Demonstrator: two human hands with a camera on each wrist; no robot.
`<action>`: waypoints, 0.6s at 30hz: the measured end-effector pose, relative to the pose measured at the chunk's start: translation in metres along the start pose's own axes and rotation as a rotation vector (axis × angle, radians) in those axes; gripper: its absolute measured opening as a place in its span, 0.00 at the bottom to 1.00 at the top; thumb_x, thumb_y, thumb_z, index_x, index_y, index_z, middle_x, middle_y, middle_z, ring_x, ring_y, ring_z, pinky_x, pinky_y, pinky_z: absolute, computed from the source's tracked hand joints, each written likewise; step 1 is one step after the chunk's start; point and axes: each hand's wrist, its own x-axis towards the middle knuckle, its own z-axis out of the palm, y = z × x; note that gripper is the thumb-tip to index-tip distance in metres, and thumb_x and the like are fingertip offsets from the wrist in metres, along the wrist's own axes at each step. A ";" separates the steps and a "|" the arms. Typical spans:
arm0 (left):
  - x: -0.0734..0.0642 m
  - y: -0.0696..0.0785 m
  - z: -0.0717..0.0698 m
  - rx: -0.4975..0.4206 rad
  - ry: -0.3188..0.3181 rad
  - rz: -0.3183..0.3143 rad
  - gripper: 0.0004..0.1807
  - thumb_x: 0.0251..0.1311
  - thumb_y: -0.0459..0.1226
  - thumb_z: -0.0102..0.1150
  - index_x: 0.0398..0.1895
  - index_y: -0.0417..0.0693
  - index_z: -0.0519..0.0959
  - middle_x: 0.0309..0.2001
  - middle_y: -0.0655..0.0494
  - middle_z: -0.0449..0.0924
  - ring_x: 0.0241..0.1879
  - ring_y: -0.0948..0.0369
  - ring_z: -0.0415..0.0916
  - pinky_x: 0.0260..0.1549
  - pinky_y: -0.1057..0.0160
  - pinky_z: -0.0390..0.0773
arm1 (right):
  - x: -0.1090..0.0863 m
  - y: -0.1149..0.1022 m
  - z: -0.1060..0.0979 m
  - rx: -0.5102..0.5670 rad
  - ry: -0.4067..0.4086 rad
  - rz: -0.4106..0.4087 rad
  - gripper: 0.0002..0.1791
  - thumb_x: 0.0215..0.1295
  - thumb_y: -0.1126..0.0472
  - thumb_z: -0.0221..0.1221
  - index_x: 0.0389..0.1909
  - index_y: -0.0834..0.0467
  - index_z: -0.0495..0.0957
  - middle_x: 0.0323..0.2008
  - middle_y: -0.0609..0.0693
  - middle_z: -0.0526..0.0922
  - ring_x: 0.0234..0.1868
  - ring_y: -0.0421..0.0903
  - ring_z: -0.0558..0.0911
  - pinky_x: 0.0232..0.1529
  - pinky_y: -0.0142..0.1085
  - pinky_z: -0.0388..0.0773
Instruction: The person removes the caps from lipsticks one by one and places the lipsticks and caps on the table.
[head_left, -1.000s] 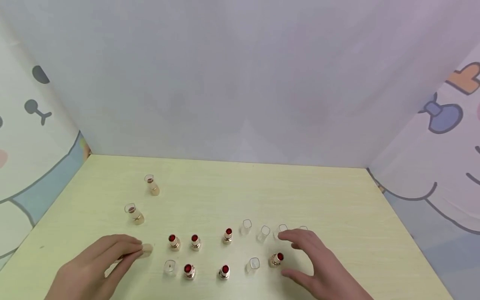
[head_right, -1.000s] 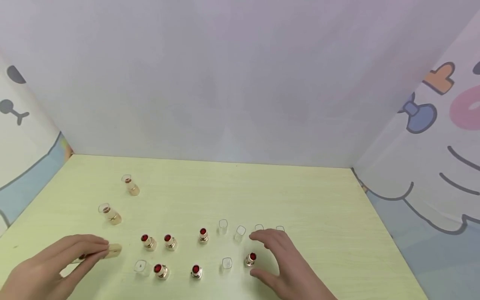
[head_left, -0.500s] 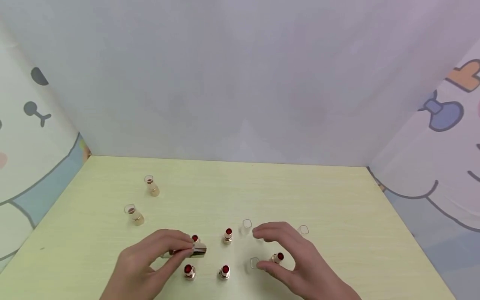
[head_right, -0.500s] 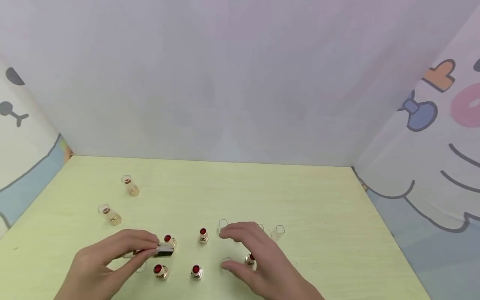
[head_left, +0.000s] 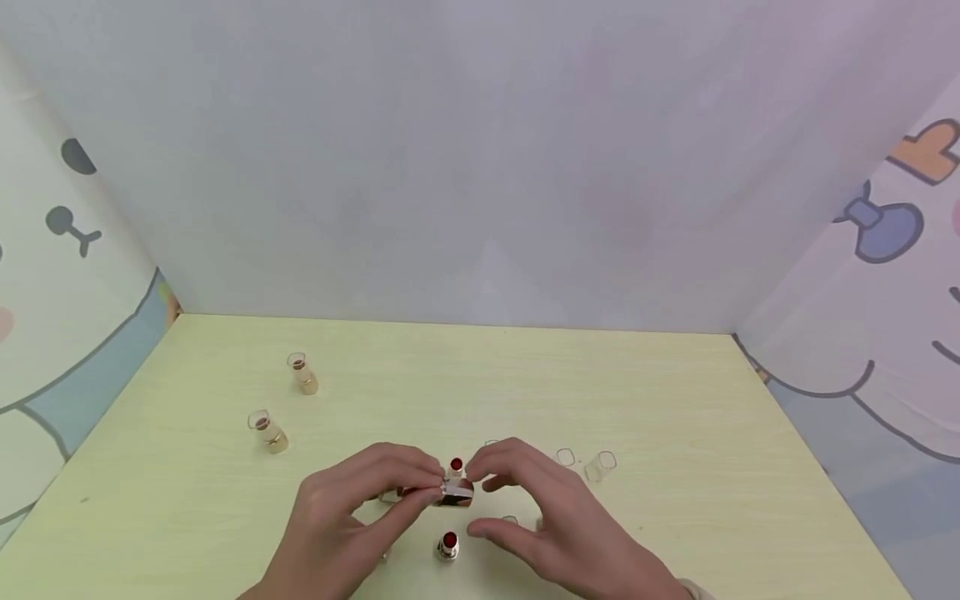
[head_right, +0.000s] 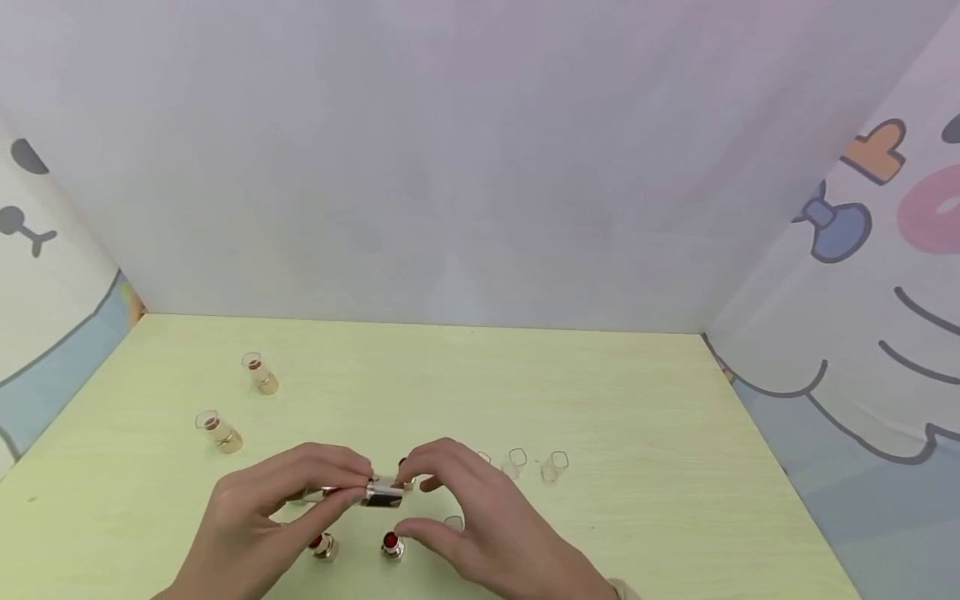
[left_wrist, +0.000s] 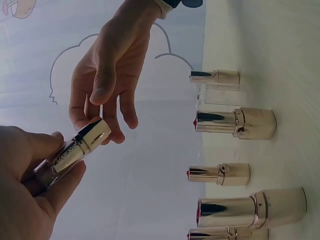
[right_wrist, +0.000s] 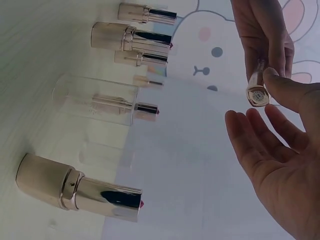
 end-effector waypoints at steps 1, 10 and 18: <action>0.002 0.000 0.001 -0.013 -0.003 -0.010 0.12 0.59 0.26 0.73 0.42 0.50 0.87 0.41 0.55 0.88 0.40 0.67 0.85 0.36 0.77 0.83 | 0.001 0.001 0.001 0.011 0.005 -0.005 0.24 0.67 0.64 0.70 0.60 0.53 0.74 0.56 0.43 0.80 0.56 0.37 0.82 0.56 0.34 0.86; 0.013 -0.005 0.012 -0.143 -0.009 -0.114 0.14 0.59 0.24 0.72 0.43 0.50 0.87 0.42 0.54 0.89 0.40 0.63 0.86 0.35 0.73 0.85 | 0.010 0.005 0.001 -0.013 0.092 0.028 0.21 0.66 0.65 0.70 0.56 0.53 0.75 0.50 0.42 0.82 0.50 0.37 0.85 0.52 0.32 0.87; 0.019 -0.013 0.012 -0.120 -0.019 -0.081 0.22 0.53 0.23 0.75 0.51 0.47 0.85 0.46 0.53 0.88 0.41 0.66 0.85 0.37 0.74 0.83 | 0.014 0.011 -0.007 -0.014 0.156 0.047 0.19 0.65 0.69 0.70 0.54 0.53 0.77 0.48 0.44 0.84 0.48 0.38 0.85 0.48 0.32 0.88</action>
